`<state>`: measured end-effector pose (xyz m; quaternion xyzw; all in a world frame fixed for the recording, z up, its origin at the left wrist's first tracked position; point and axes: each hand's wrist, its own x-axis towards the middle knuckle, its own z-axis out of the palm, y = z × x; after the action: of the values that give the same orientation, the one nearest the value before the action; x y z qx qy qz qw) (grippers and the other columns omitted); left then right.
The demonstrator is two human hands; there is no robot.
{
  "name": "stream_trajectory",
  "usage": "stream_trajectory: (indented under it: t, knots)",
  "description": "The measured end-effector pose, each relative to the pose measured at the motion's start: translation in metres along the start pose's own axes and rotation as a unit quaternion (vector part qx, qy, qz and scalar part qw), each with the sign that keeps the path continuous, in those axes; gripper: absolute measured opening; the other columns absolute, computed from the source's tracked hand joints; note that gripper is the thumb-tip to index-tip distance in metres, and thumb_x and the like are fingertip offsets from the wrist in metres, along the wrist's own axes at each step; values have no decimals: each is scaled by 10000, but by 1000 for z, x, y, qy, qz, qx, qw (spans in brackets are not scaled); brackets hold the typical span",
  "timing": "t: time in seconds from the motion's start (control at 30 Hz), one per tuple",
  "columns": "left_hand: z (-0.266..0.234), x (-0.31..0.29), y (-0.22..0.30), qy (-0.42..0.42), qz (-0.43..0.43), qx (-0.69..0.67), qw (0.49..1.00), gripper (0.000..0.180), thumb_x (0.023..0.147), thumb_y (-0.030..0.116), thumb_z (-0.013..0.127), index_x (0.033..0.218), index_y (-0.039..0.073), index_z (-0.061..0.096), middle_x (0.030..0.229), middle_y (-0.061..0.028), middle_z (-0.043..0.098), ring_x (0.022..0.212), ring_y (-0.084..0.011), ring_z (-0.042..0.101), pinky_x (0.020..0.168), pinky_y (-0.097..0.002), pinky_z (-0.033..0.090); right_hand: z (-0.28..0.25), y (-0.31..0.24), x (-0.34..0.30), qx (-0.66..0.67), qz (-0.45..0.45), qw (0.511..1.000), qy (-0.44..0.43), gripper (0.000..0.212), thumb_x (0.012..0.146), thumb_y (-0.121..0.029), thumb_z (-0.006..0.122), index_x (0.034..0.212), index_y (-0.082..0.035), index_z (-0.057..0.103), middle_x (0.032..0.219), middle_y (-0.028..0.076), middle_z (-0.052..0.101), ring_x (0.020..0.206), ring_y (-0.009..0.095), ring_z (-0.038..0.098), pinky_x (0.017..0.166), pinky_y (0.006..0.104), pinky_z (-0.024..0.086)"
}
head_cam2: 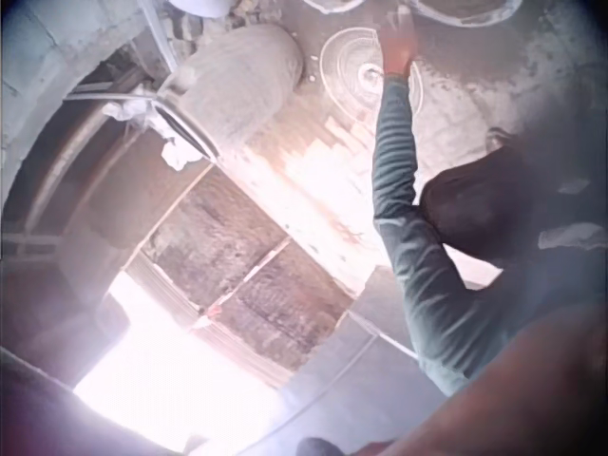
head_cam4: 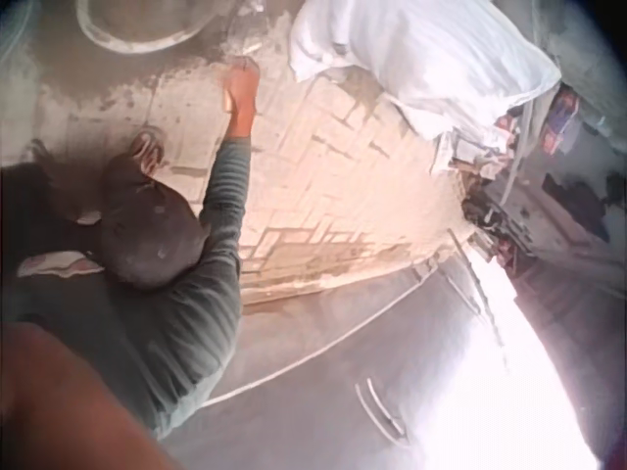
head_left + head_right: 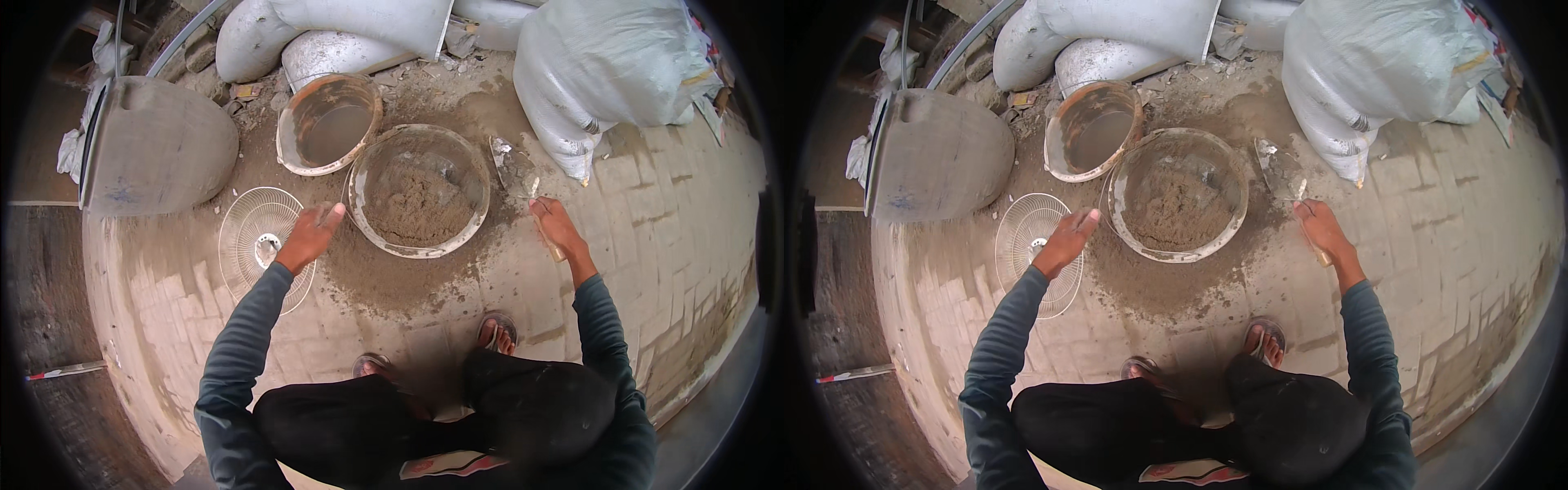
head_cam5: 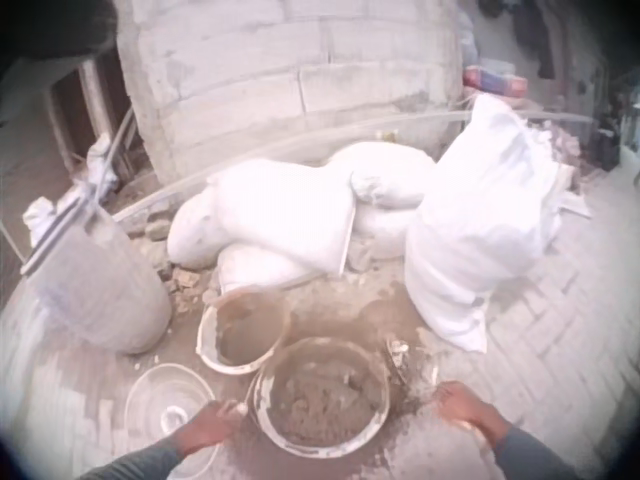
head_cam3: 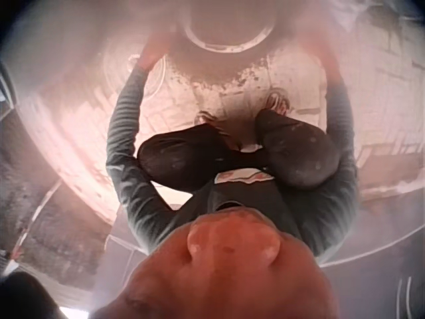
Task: The person mixes cement in a bucket by adding water and using a trowel, then scoops the mixture and applies it to the center of a circular fan grill laid on the ground.
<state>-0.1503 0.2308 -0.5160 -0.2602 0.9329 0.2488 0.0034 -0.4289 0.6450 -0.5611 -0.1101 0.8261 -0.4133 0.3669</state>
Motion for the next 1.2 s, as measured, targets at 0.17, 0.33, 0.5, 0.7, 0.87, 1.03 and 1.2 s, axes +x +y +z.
stream_trajectory:
  t: [0.17,0.33,0.5,0.7,0.87,1.03,1.2]
  knots:
    - [-32,19,147,-52,-199,-478,854,395,1044,422,502,949,43,562,831,-89,583,840,-267,613,856,-408,470,-34,23,-15,29,42,998,48,377,1022,-376,513,937,-14,572,648,54,506,466,151,493,412,339,415]
    - [-43,11,204,-115,-237,-651,712,337,1043,379,530,795,163,458,646,73,315,601,-83,332,638,-302,380,-31,30,-10,50,29,995,80,410,1024,-372,506,870,3,564,649,80,547,479,178,518,446,357,428]
    - [-83,-40,204,-75,-260,-579,769,319,1034,333,545,770,191,433,651,85,270,575,-68,273,575,-262,292,-31,24,-7,24,30,995,92,443,1030,-364,484,830,25,553,634,106,561,483,206,532,463,381,444]
    - [-143,-108,196,-29,-265,-576,773,329,1027,344,550,772,188,410,649,91,223,541,-50,197,492,-239,197,-26,50,-12,53,68,996,19,451,1041,-358,457,848,39,552,617,97,543,477,212,530,462,388,451]
    - [-167,-183,168,63,-327,-536,776,332,1018,357,561,774,186,414,644,91,211,528,-50,176,473,-249,170,81,-6,13,67,59,993,-83,434,1052,-372,452,827,-10,532,679,76,546,497,178,522,456,372,449]
    - [-156,-221,144,117,-359,-513,771,360,995,329,603,750,165,396,644,73,227,538,-59,203,488,-254,176,115,-34,40,53,44,986,-154,418,1054,-392,449,856,-30,517,710,55,533,541,152,525,455,357,447]
    - [-158,-240,127,180,-395,-504,747,353,1000,335,595,754,168,405,643,72,230,537,-64,212,487,-261,182,123,-58,4,50,37,973,-224,416,1054,-417,444,921,-29,519,733,50,528,571,140,521,453,324,435]
